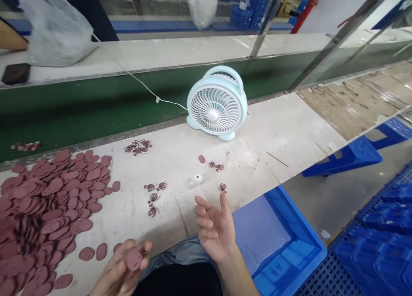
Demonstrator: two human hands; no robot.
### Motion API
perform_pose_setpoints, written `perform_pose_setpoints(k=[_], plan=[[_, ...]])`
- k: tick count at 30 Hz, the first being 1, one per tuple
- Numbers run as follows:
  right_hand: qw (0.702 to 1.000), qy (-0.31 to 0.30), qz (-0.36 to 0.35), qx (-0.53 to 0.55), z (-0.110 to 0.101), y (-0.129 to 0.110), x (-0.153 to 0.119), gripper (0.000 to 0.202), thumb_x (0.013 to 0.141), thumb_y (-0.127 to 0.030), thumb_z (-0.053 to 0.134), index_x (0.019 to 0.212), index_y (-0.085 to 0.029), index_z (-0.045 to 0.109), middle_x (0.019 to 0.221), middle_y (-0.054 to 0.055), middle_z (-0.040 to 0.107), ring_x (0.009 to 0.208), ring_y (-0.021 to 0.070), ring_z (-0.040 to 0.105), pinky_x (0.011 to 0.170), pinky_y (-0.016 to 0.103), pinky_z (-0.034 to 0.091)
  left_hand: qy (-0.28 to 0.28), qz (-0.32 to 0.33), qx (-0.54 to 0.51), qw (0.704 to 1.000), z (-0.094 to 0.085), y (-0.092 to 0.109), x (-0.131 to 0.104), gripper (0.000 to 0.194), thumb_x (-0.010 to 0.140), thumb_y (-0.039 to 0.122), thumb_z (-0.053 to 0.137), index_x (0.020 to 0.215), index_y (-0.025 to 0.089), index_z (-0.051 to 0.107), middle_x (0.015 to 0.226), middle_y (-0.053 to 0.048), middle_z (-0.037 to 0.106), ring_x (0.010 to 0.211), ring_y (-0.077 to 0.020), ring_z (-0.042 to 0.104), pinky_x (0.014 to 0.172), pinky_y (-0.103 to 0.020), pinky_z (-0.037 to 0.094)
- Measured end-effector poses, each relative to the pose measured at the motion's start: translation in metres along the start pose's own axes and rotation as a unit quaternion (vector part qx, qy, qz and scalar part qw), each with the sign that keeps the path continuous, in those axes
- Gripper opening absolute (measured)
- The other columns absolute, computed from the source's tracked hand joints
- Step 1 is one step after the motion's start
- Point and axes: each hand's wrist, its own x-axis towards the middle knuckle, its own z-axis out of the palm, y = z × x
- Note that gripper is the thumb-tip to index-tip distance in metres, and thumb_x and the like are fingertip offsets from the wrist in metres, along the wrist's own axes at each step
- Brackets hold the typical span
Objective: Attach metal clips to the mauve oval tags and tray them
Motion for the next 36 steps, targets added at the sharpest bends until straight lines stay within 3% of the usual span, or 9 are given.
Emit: perform_pose_setpoints(k=[3, 7, 10, 14, 17, 21, 25, 31, 36], plan=[[0.997, -0.056, 0.002, 0.045, 0.019, 0.004, 0.042, 0.065, 0.095, -0.067, 0.049, 0.121, -0.011, 0.067, 0.086, 0.002, 0.056, 0.052, 0.0036, 0.040, 0.031, 0.005, 0.028, -0.055, 0.002, -0.049, 0.997, 0.001, -0.003, 0.010, 0.024, 0.073, 0.032, 0.088, 0.096, 0.031, 0.079, 0.096, -0.004, 0.078, 0.084, -0.0184, 0.076, 0.051, -0.014, 0.049], [0.996, -0.085, -0.002, 0.028, 0.034, 0.001, 0.069, 0.034, 0.097, -0.048, 0.061, 0.109, -0.017, 0.069, 0.072, -0.005, 0.049, 0.048, 0.0033, 0.038, 0.036, 0.004, 0.032, -0.096, 0.028, -0.096, 0.990, -0.003, -0.002, 0.016, 0.026, 0.078, 0.030, 0.084, 0.102, 0.025, 0.076, 0.098, -0.006, 0.078, 0.081, -0.0179, 0.078, 0.051, -0.013, 0.050], [0.998, -0.058, 0.018, 0.003, 0.049, 0.005, 0.058, 0.030, 0.098, -0.047, 0.059, 0.103, -0.019, 0.068, 0.063, -0.008, 0.046, 0.041, 0.0030, 0.034, 0.034, 0.007, 0.033, -0.076, 0.036, -0.125, 0.989, -0.003, -0.001, 0.019, 0.026, 0.079, 0.028, 0.084, 0.103, 0.021, 0.076, 0.101, -0.008, 0.078, 0.078, -0.0152, 0.077, 0.055, -0.013, 0.053], [0.991, 0.027, -0.029, -0.126, 0.063, 0.026, 0.023, 0.039, 0.089, -0.059, 0.062, 0.103, -0.023, 0.066, 0.058, -0.005, 0.053, 0.036, 0.0070, 0.042, 0.029, 0.015, 0.035, -0.044, 0.039, -0.145, 0.988, -0.003, 0.002, 0.023, 0.023, 0.084, 0.027, 0.079, 0.105, 0.020, 0.074, 0.101, -0.009, 0.079, 0.075, -0.0142, 0.076, 0.056, -0.015, 0.055], [0.974, 0.018, -0.052, -0.218, 0.063, 0.043, 0.008, 0.044, 0.087, -0.063, 0.063, 0.110, -0.025, 0.063, 0.059, -0.003, 0.058, 0.038, 0.0142, 0.053, 0.030, 0.022, 0.040, -0.043, 0.048, -0.149, 0.987, -0.003, 0.004, 0.024, 0.019, 0.088, 0.029, 0.075, 0.105, 0.019, 0.074, 0.112, -0.011, 0.078, 0.074, -0.0131, 0.075, 0.058, -0.017, 0.056], [0.940, -0.007, -0.140, -0.312, 0.066, 0.061, 0.000, 0.041, 0.087, -0.063, 0.064, 0.110, -0.030, 0.058, 0.065, -0.001, 0.061, 0.046, 0.0197, 0.058, 0.037, 0.030, 0.045, -0.078, 0.055, -0.126, 0.987, -0.003, 0.008, 0.020, 0.039, 0.076, 0.020, 0.085, 0.114, 0.020, 0.076, 0.131, -0.013, 0.072, 0.077, -0.0129, 0.074, 0.062, -0.018, 0.056], [0.889, 0.002, -0.250, -0.384, 0.079, 0.078, -0.009, 0.027, 0.093, -0.045, 0.066, 0.113, -0.031, 0.055, 0.073, 0.002, 0.064, 0.056, 0.0230, 0.064, 0.050, 0.037, 0.050, -0.093, 0.058, -0.125, 0.986, -0.004, 0.005, 0.015, 0.040, 0.074, 0.022, 0.087, 0.113, 0.020, 0.078, 0.118, -0.013, 0.078, 0.082, -0.0162, 0.075, 0.062, -0.018, 0.055], [0.828, 0.013, -0.366, -0.424, 0.089, 0.097, -0.010, 0.023, 0.094, -0.040, 0.064, 0.114, -0.030, 0.059, 0.074, 0.004, 0.067, 0.055, 0.0245, 0.063, 0.051, 0.041, 0.050, -0.095, 0.078, -0.126, 0.984, -0.004, -0.001, 0.014, 0.036, 0.076, 0.031, 0.087, 0.109, 0.018, 0.080, 0.109, -0.013, 0.081, 0.084, -0.0177, 0.076, 0.074, -0.023, 0.056], [0.820, 0.011, -0.336, -0.462, 0.084, 0.095, -0.011, 0.024, 0.096, -0.038, 0.062, 0.117, -0.029, 0.054, 0.080, 0.007, 0.067, 0.062, 0.0284, 0.067, 0.057, 0.046, 0.054, -0.106, 0.079, -0.132, 0.982, -0.005, 0.000, 0.014, 0.037, 0.076, 0.031, 0.087, 0.110, 0.019, 0.080, 0.107, -0.011, 0.082, 0.085, -0.0193, 0.076, 0.081, -0.029, 0.057]])
